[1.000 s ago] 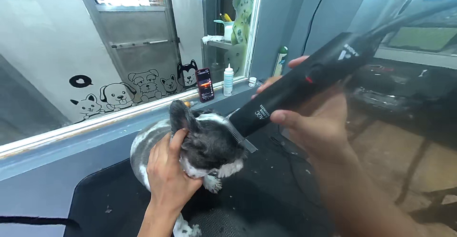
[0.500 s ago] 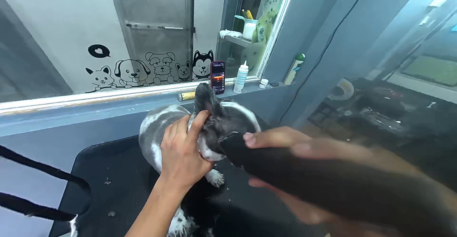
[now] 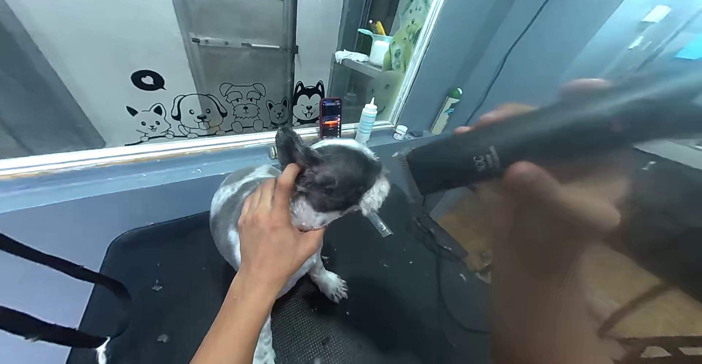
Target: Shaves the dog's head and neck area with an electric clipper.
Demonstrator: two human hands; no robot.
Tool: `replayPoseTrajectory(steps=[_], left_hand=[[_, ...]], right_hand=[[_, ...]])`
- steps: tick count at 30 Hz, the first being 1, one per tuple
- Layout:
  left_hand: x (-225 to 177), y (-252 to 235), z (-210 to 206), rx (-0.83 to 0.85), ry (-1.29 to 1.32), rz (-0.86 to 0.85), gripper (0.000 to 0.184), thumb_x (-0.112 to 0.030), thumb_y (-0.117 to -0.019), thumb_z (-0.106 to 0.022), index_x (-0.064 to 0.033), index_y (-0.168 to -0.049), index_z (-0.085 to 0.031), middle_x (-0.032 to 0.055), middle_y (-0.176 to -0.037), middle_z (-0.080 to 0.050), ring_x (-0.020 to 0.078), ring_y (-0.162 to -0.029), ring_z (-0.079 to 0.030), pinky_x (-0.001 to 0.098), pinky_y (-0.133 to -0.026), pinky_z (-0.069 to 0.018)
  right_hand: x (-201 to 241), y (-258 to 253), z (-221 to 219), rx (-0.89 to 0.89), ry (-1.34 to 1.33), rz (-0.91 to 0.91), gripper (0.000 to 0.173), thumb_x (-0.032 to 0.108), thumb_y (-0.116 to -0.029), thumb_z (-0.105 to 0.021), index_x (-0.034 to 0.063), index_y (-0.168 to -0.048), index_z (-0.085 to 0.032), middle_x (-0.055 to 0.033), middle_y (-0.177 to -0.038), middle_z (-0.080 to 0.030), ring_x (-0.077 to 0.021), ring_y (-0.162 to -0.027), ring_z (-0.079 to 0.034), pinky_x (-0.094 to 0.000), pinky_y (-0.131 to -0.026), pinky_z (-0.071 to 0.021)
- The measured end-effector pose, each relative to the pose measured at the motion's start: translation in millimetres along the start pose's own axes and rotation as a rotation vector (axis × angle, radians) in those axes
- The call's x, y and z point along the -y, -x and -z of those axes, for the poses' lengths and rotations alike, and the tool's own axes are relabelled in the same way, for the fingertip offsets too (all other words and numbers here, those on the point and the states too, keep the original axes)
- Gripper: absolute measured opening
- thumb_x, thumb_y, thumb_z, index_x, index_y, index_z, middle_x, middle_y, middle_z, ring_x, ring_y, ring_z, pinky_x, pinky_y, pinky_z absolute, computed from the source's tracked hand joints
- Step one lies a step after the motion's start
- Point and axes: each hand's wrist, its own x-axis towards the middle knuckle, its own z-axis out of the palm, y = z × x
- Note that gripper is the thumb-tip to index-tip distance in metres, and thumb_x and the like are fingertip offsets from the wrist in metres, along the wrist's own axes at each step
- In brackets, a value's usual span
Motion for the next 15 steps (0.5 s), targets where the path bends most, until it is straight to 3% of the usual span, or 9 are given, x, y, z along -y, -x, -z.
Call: replayPoseTrajectory(steps=[5,8,12,15], left_hand=[[9,4,4,-0.009,-0.022,-0.017,0.094,-0.059,-0.0656,-0.076,-0.0140,-0.144,-0.053,0.0135,-0.117,-0.068,0.0330,-0.104,-0.067,0.0572,-0.084,-0.0545],[12,7,8,0.003,-0.026,-0.005,0.097,-0.060,-0.0647,-0.076,-0.0122,-0.145,-0.052,0.0140,-0.123,-0.068,0.0330,-0.108,-0.068,0.0585,-0.087,-0.0550],[16,10,13,0.010,-0.021,-0.006,0.099,-0.061,-0.0654,-0.076,-0.0069,-0.145,-0.051,0.0172,-0.121,-0.068,0.0341,-0.106,-0.068,0.0582,-0.085,-0.0556],[17,10,18,0.011,-0.013,-0.004,0.103,-0.056,-0.0618,-0.078,-0.0009,-0.144,-0.048,0.0215,-0.120,-0.068,0.0360,-0.107,-0.068,0.0582,-0.087,-0.0553]], right_hand=[[-38,39,29,-0.091,-0.367,-0.458,0.066,0.030,-0.0789,-0.084,0.0182,-0.137,-0.056,-0.0069,-0.113,-0.071,-0.0221,-0.101,-0.071,-0.0446,-0.089,-0.0612],[-70,95,27,-0.071,-0.558,-0.651,0.064,0.031,-0.0755,-0.084,0.0229,-0.134,-0.061,-0.0091,-0.111,-0.071,-0.0235,-0.095,-0.072,-0.0440,-0.080,-0.0624],[-110,158,-13,-0.050,-0.808,-0.794,0.055,0.019,-0.0792,-0.079,0.0210,-0.131,-0.063,-0.0126,-0.127,-0.068,-0.0285,-0.103,-0.071,-0.0484,-0.090,-0.0589],[-124,173,-54,-0.106,-0.958,-0.770,0.053,0.012,-0.0781,-0.079,0.0157,-0.129,-0.064,-0.0118,-0.123,-0.070,-0.0293,-0.105,-0.071,-0.0514,-0.093,-0.0587]])
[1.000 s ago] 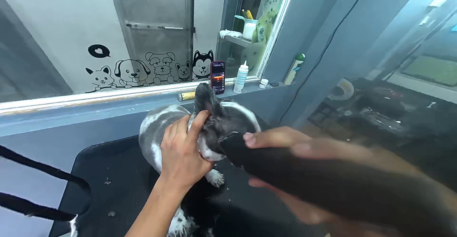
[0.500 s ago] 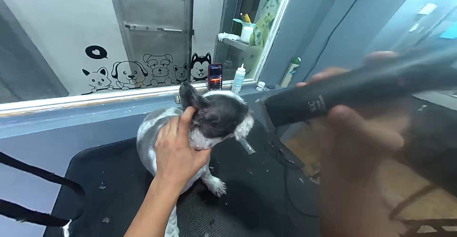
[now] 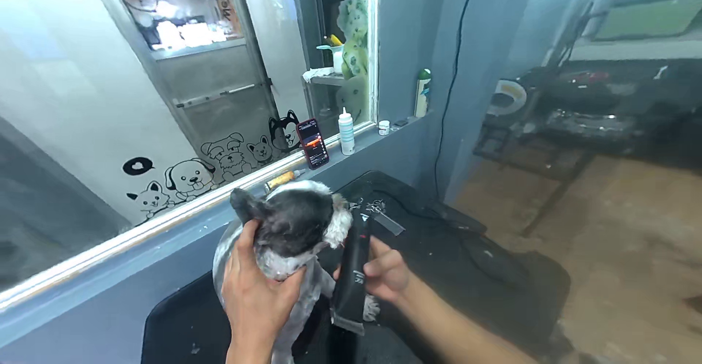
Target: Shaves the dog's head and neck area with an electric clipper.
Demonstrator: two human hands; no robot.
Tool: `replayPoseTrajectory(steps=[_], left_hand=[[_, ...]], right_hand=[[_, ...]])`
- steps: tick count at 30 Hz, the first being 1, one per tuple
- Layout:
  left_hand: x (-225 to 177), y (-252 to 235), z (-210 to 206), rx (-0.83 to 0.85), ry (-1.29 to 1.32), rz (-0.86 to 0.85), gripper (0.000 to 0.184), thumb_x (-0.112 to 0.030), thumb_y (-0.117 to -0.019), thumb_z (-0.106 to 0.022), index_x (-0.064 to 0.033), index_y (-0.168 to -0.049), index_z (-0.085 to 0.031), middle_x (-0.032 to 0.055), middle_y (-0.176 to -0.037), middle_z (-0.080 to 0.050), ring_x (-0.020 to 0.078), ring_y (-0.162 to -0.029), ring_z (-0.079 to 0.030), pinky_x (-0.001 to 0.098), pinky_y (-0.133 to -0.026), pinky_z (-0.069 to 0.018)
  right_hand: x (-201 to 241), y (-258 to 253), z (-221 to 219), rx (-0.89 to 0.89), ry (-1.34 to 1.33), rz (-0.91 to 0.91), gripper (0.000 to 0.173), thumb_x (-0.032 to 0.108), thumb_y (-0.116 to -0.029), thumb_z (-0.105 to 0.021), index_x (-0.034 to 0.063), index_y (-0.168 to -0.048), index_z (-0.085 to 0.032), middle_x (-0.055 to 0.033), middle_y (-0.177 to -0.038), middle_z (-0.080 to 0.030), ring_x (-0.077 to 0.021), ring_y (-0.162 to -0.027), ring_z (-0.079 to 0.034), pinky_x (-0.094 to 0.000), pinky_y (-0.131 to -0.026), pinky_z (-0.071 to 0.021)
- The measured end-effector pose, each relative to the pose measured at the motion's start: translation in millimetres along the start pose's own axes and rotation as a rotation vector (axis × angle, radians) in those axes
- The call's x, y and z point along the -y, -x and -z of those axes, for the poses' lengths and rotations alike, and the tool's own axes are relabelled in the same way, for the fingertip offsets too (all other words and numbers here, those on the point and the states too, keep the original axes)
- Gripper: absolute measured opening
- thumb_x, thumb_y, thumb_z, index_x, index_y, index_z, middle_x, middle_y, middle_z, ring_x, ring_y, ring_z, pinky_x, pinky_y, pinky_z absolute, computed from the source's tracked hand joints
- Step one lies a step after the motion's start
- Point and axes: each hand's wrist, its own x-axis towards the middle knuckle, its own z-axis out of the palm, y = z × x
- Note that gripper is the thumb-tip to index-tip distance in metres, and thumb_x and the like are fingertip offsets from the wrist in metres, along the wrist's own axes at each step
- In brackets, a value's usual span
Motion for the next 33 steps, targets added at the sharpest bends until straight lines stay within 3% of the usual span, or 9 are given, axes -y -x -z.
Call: replayPoseTrajectory(steps=[6,9,13,19,22,24,26,29,33], left_hand=[[1,4,16,-0.005,0.107,0.098,0.119,-0.054,-0.0532,-0.085,0.0045,-0.147,-0.041,0.0242,-0.132,-0.062,0.0273,-0.119,-0.064,0.0482,-0.098,-0.0545],[1,7,17,-0.027,0.112,0.104,0.127,-0.054,-0.0468,-0.089,0.0057,-0.147,-0.040,0.0252,-0.133,-0.060,0.0287,-0.121,-0.062,0.0473,-0.101,-0.0538],[-4,12,19,-0.027,0.049,0.103,0.135,-0.062,-0.0442,-0.087,0.0066,-0.149,-0.036,0.0278,-0.133,-0.060,0.0362,-0.122,-0.061,0.0546,-0.103,-0.0500],[-16,14,31,0.009,0.068,0.181,0.149,-0.076,-0.0398,-0.087,0.0071,-0.151,-0.032,0.0264,-0.138,-0.057,0.0336,-0.127,-0.058,0.0518,-0.108,-0.0478],[-15,7,38,0.007,0.198,0.186,0.145,-0.060,-0.0380,-0.092,0.0063,-0.150,-0.028,0.0226,-0.138,-0.056,0.0204,-0.126,-0.058,0.0378,-0.106,-0.0514],[-5,1,37,-0.019,0.272,0.105,0.140,-0.053,-0.0428,-0.092,0.0098,-0.148,-0.025,0.0203,-0.135,-0.058,0.0115,-0.123,-0.060,0.0301,-0.104,-0.0520],[5,-6,38,-0.008,0.359,0.086,0.133,-0.049,-0.0473,-0.091,0.0042,-0.150,-0.026,0.0124,-0.135,-0.059,0.0056,-0.123,-0.059,0.0271,-0.104,-0.0515],[14,-14,39,0.028,0.428,0.094,0.127,-0.049,-0.0478,-0.092,-0.0080,-0.151,-0.030,0.0023,-0.132,-0.061,0.0040,-0.117,-0.062,0.0306,-0.099,-0.0563],[17,-16,31,-0.005,0.397,0.008,0.120,-0.053,-0.0535,-0.089,-0.0096,-0.151,-0.033,0.0055,-0.130,-0.063,0.0101,-0.117,-0.063,0.0385,-0.096,-0.0581]], right_hand=[[-35,-17,-17,0.222,-0.286,0.117,0.042,0.013,-0.0895,-0.072,0.0130,-0.131,-0.067,-0.0132,-0.123,-0.071,-0.0301,-0.115,-0.069,-0.0517,-0.101,-0.0544],[-38,-17,-24,0.261,-0.287,0.114,0.044,0.011,-0.0887,-0.071,0.0126,-0.132,-0.064,-0.0156,-0.124,-0.070,-0.0325,-0.114,-0.068,-0.0527,-0.099,-0.0549],[-35,-13,-30,0.307,-0.275,0.128,0.047,0.010,-0.0891,-0.070,0.0121,-0.135,-0.062,-0.0160,-0.126,-0.069,-0.0331,-0.115,-0.068,-0.0541,-0.099,-0.0550],[-22,-9,-39,0.381,-0.226,0.099,0.050,0.011,-0.0882,-0.071,0.0128,-0.137,-0.061,-0.0157,-0.127,-0.069,-0.0332,-0.115,-0.068,-0.0540,-0.098,-0.0558],[-18,-12,-45,0.412,-0.141,0.091,0.055,0.013,-0.0870,-0.075,0.0163,-0.140,-0.059,-0.0124,-0.128,-0.069,-0.0307,-0.115,-0.069,-0.0532,-0.098,-0.0565],[-15,-14,-51,0.428,-0.037,0.080,0.062,0.015,-0.0861,-0.078,0.0204,-0.144,-0.056,-0.0118,-0.127,-0.070,-0.0297,-0.112,-0.070,-0.0514,-0.096,-0.0581],[-8,-17,-54,0.445,0.071,0.067,0.068,0.015,-0.0854,-0.081,0.0238,-0.146,-0.053,-0.0106,-0.127,-0.070,-0.0286,-0.111,-0.071,-0.0493,-0.095,-0.0597],[9,-17,-48,0.435,0.193,0.041,0.072,0.015,-0.0830,-0.084,0.0235,-0.147,-0.052,-0.0116,-0.126,-0.070,-0.0297,-0.108,-0.072,-0.0492,-0.093,-0.0613],[47,-13,-39,0.405,0.331,0.042,0.072,0.019,-0.0804,-0.085,0.0227,-0.145,-0.052,-0.0104,-0.135,-0.065,-0.0289,-0.102,-0.073,-0.0477,-0.086,-0.0634]])
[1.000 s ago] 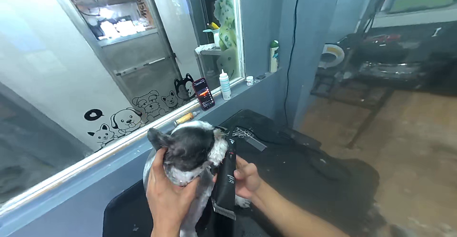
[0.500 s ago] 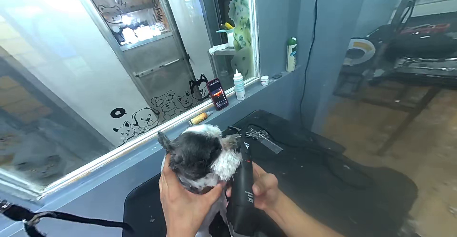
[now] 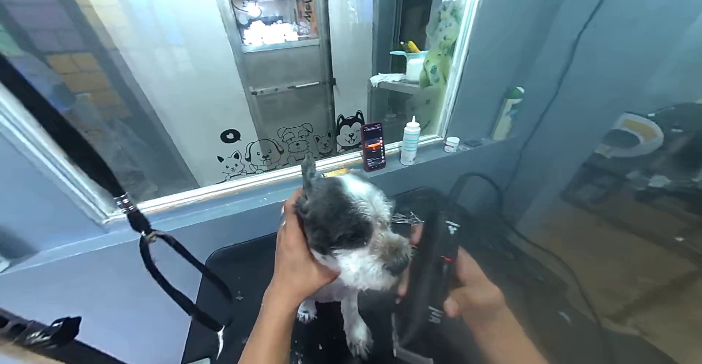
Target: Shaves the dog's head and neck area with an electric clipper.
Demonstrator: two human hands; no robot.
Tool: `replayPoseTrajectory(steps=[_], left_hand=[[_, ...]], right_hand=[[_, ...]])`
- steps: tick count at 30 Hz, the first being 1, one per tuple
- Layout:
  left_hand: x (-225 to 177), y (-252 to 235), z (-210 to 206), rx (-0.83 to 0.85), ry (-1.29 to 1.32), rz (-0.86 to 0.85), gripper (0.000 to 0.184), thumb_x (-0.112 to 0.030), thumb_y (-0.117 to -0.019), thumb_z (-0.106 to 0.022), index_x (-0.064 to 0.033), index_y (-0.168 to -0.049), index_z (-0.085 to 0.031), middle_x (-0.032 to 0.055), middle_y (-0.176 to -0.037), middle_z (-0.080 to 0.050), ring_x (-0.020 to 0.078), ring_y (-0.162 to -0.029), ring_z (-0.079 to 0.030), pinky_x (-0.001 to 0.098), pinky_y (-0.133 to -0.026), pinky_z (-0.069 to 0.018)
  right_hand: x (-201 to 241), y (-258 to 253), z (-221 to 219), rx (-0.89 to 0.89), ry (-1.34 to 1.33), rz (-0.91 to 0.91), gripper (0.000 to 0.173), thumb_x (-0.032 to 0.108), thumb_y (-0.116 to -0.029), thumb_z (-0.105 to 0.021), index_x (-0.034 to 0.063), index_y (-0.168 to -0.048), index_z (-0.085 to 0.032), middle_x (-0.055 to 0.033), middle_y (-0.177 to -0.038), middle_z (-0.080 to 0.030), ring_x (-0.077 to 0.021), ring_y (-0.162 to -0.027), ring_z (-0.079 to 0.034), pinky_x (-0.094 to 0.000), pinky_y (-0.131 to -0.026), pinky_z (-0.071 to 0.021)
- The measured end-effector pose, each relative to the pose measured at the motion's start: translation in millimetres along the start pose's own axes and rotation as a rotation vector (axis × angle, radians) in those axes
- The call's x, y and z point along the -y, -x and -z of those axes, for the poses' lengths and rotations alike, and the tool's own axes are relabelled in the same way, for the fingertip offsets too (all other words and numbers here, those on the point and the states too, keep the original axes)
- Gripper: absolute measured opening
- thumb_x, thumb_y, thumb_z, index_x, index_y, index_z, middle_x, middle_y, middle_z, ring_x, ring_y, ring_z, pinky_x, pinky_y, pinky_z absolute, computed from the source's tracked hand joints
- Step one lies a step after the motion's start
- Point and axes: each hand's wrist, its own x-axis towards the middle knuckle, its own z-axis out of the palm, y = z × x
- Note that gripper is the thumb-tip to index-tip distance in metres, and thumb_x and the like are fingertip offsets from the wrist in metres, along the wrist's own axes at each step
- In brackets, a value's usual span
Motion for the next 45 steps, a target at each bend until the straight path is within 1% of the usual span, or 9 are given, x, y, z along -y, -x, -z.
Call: replayPoseTrajectory(steps=[7,10,13,15,20,26,34,41,45], left_hand=[[3,6,6,-0.016,0.053,-0.026,0.118,-0.055,-0.0551,-0.087,-0.0098,-0.150,-0.035,0.0030,-0.128,-0.064,0.0071,-0.116,-0.063,0.0350,-0.097,-0.0576],[3,10,7,-0.035,0.055,-0.011,0.114,-0.052,-0.0565,-0.086,-0.0110,-0.150,-0.036,0.0030,-0.129,-0.063,0.0080,-0.115,-0.063,0.0362,-0.096,-0.0579],[4,13,6,-0.057,0.039,-0.016,0.110,-0.050,-0.0591,-0.086,-0.0092,-0.149,-0.037,0.0042,-0.125,-0.066,0.0096,-0.112,-0.066,0.0385,-0.093,-0.0595],[4,14,4,-0.059,0.042,-0.021,0.110,-0.049,-0.0594,-0.086,-0.0094,-0.150,-0.037,0.0043,-0.123,-0.067,0.0098,-0.109,-0.067,0.0394,-0.090,-0.0606],[5,15,0,-0.068,0.099,-0.061,0.106,-0.048,-0.0617,-0.087,-0.0064,-0.147,-0.040,0.0053,-0.124,-0.067,0.0105,-0.111,-0.066,0.0385,-0.093,-0.0599],[0,14,-3,-0.078,0.069,-0.087,0.104,-0.048,-0.0607,-0.086,-0.0042,-0.146,-0.044,0.0062,-0.118,-0.070,0.0135,-0.107,-0.069,0.0417,-0.090,-0.0608],[-4,14,-7,-0.054,0.045,-0.104,0.105,-0.049,-0.0558,-0.084,-0.0031,-0.144,-0.049,0.0081,-0.119,-0.070,0.0179,-0.107,-0.069,0.0454,-0.087,-0.0601],[-10,13,-14,-0.051,-0.015,-0.132,0.094,-0.052,-0.0587,-0.083,-0.0056,-0.136,-0.057,0.0058,-0.108,-0.072,0.0173,-0.097,-0.071,0.0440,-0.079,-0.0605],[-9,11,-14,-0.029,0.014,-0.135,0.103,-0.055,-0.0565,-0.084,-0.0056,-0.141,-0.052,0.0056,-0.112,-0.072,0.0177,-0.099,-0.071,0.0457,-0.080,-0.0613]], right_hand=[[87,-8,-19,-0.153,0.186,0.103,0.072,0.026,-0.0771,-0.086,0.0219,-0.142,-0.055,-0.0090,-0.117,-0.070,-0.0280,-0.098,-0.073,-0.0493,-0.081,-0.0646],[120,-35,-51,-0.346,0.356,0.270,0.075,0.040,-0.0739,-0.087,0.0202,-0.139,-0.056,-0.0035,-0.112,-0.070,-0.0192,-0.097,-0.072,-0.0386,-0.081,-0.0640],[135,-73,-71,-0.397,0.495,0.497,0.064,0.022,-0.0770,-0.088,0.0120,-0.132,-0.057,-0.0105,-0.116,-0.071,-0.0258,-0.104,-0.072,-0.0441,-0.093,-0.0614],[139,-95,-78,-0.305,0.689,0.559,0.067,0.015,-0.0774,-0.088,0.0110,-0.132,-0.050,-0.0108,-0.116,-0.071,-0.0274,-0.103,-0.072,-0.0441,-0.092,-0.0618],[139,-141,-104,-0.251,0.883,0.457,0.063,0.009,-0.0753,-0.089,0.0104,-0.125,-0.050,-0.0070,-0.111,-0.072,-0.0251,-0.100,-0.073,-0.0411,-0.089,-0.0645],[138,-167,-119,-0.206,1.034,0.172,0.073,0.005,-0.0694,-0.089,0.0100,-0.130,-0.048,-0.0047,-0.114,-0.070,-0.0212,-0.102,-0.073,-0.0375,-0.086,-0.0662],[128,-178,-150,0.003,1.169,0.075,0.077,0.009,-0.0713,-0.088,0.0073,-0.134,-0.043,-0.0059,-0.117,-0.068,-0.0219,-0.104,-0.073,-0.0367,-0.079,-0.0684],[105,-175,-170,0.257,1.550,-0.033,0.082,0.026,-0.0685,-0.087,0.0153,-0.138,-0.045,0.0121,-0.106,-0.069,0.0039,-0.097,-0.068,-0.0176,-0.079,-0.0625],[130,-175,-153,0.177,1.257,0.078,0.078,0.016,-0.0743,-0.089,0.0064,-0.138,-0.044,-0.0055,-0.119,-0.070,-0.0222,-0.104,-0.072,-0.0390,-0.083,-0.0668]])
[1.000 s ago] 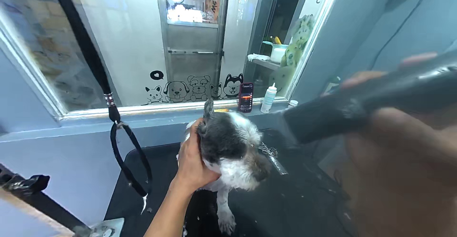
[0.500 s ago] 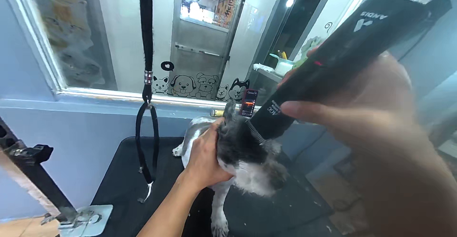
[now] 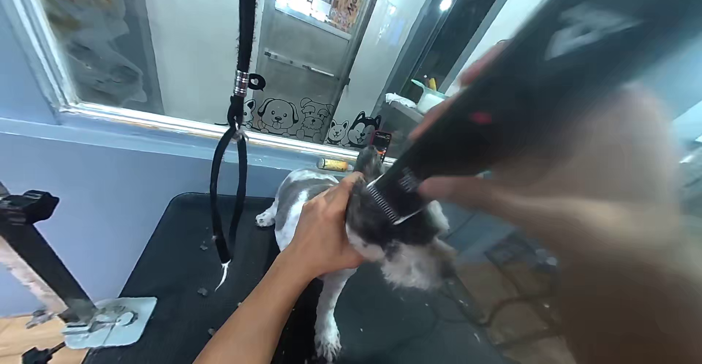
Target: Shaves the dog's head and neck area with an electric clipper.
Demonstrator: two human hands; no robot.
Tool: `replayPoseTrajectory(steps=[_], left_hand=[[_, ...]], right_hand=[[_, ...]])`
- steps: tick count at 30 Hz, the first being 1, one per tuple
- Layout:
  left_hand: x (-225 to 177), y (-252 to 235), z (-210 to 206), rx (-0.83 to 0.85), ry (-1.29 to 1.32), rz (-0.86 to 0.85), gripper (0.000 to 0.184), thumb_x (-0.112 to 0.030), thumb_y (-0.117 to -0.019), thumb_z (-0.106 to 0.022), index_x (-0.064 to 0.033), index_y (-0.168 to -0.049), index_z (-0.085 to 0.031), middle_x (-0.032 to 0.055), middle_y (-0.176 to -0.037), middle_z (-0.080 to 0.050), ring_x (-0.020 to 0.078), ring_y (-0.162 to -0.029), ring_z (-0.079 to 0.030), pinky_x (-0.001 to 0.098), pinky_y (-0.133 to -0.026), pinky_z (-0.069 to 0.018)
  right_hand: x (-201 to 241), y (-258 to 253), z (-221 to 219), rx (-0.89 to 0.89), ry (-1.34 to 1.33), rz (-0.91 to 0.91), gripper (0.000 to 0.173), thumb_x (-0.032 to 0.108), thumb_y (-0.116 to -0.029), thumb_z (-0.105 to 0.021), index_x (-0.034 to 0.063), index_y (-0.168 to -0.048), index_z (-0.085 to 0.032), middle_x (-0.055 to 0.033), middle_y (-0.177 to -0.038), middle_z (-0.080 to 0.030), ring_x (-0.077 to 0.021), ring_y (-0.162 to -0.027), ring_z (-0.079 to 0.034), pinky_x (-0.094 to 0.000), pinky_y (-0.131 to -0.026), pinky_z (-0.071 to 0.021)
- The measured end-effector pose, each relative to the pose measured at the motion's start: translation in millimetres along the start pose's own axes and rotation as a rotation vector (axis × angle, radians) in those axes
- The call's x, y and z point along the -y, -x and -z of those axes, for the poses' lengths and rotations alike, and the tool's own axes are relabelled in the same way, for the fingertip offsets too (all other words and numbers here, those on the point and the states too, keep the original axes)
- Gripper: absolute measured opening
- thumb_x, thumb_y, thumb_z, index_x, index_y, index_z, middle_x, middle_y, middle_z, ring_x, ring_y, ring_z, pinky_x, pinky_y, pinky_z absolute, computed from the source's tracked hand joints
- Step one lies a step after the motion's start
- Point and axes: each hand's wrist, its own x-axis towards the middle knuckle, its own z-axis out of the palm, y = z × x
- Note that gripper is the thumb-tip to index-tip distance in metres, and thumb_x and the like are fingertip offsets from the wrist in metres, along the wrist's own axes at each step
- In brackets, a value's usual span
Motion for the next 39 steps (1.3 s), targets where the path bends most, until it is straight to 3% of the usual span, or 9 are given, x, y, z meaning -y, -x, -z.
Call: replayPoseTrajectory(steps=[4,7,12,14,17,20,22,33,39], left_hand=[[-3,-1,1,0.013,-0.018,-0.008,0.107,-0.054,-0.0553,-0.084,-0.0034,-0.143,-0.050,0.0069,-0.114,-0.072,0.0195,-0.101,-0.070,0.0458,-0.081,-0.0609],[-4,1,1,0.008,-0.026,-0.010,0.107,-0.054,-0.0559,-0.084,-0.0020,-0.143,-0.050,0.0074,-0.113,-0.072,0.0196,-0.099,-0.071,0.0458,-0.080,-0.0610],[-5,5,1,-0.028,-0.046,-0.019,0.098,-0.054,-0.0584,-0.082,-0.0028,-0.138,-0.056,0.0073,-0.110,-0.072,0.0194,-0.097,-0.071,0.0451,-0.078,-0.0605],[-7,4,3,-0.012,-0.049,0.002,0.102,-0.053,-0.0565,-0.084,-0.0030,-0.140,-0.053,0.0074,-0.111,-0.072,0.0198,-0.097,-0.071,0.0460,-0.079,-0.0604],[-11,2,6,0.024,-0.046,0.064,0.108,-0.051,-0.0531,-0.087,-0.0064,-0.144,-0.051,0.0063,-0.112,-0.072,0.0211,-0.099,-0.071,0.0483,-0.079,-0.0607],[-16,2,7,0.042,-0.067,0.093,0.109,-0.051,-0.0508,-0.088,-0.0077,-0.144,-0.051,0.0073,-0.111,-0.072,0.0238,-0.098,-0.071,0.0496,-0.077,-0.0600],[-17,2,5,0.040,-0.081,0.096,0.108,-0.049,-0.0503,-0.088,-0.0091,-0.144,-0.051,0.0068,-0.110,-0.071,0.0244,-0.097,-0.071,0.0497,-0.076,-0.0598],[-15,-19,-22,0.053,-0.148,0.081,0.103,-0.048,-0.0521,-0.088,-0.0214,-0.145,-0.053,0.0062,-0.110,-0.070,0.0258,-0.098,-0.069,0.0486,-0.076,-0.0589],[-14,-21,-29,0.038,-0.140,0.018,0.095,-0.048,-0.0566,-0.083,-0.0162,-0.142,-0.055,0.0082,-0.112,-0.070,0.0271,-0.099,-0.070,0.0500,-0.077,-0.0588]], right_hand=[[-3,6,20,-0.063,0.036,-0.014,0.086,0.020,-0.0662,-0.093,0.0105,-0.135,-0.044,-0.0043,-0.114,-0.070,-0.0232,-0.099,-0.073,-0.0408,-0.081,-0.0677],[6,17,3,-0.035,0.140,-0.069,0.087,0.025,-0.0680,-0.093,0.0110,-0.138,-0.044,-0.0033,-0.117,-0.070,-0.0222,-0.102,-0.073,-0.0390,-0.081,-0.0676],[11,28,-30,0.077,0.349,0.057,0.071,0.032,-0.0784,-0.085,0.0075,-0.136,-0.050,0.0043,-0.115,-0.070,-0.0057,-0.107,-0.068,-0.0262,-0.089,-0.0622],[9,36,-28,0.057,0.248,0.094,0.066,0.026,-0.0800,-0.087,0.0087,-0.134,-0.054,0.0004,-0.118,-0.070,-0.0128,-0.109,-0.069,-0.0332,-0.092,-0.0626],[13,50,-18,-0.085,0.128,0.087,0.081,0.016,-0.0753,-0.091,0.0085,-0.142,-0.046,-0.0072,-0.127,-0.067,-0.0268,-0.114,-0.068,-0.0451,-0.097,-0.0612],[19,56,-24,-0.110,0.209,0.044,0.072,0.022,-0.0757,-0.090,0.0174,-0.134,-0.048,0.0048,-0.122,-0.068,-0.0145,-0.110,-0.068,-0.0338,-0.096,-0.0608],[16,61,-29,-0.040,0.243,0.073,0.060,0.021,-0.0803,-0.087,0.0170,-0.131,-0.055,0.0047,-0.120,-0.069,-0.0124,-0.108,-0.069,-0.0325,-0.095,-0.0612],[-4,99,-3,-0.278,0.260,0.103,0.069,0.021,-0.0746,-0.092,0.0149,-0.131,-0.053,-0.0025,-0.119,-0.071,-0.0238,-0.109,-0.071,-0.0414,-0.097,-0.0616],[-24,134,12,-0.368,0.212,0.184,0.066,0.015,-0.0750,-0.091,0.0166,-0.130,-0.054,-0.0050,-0.119,-0.071,-0.0290,-0.109,-0.071,-0.0470,-0.096,-0.0627]])
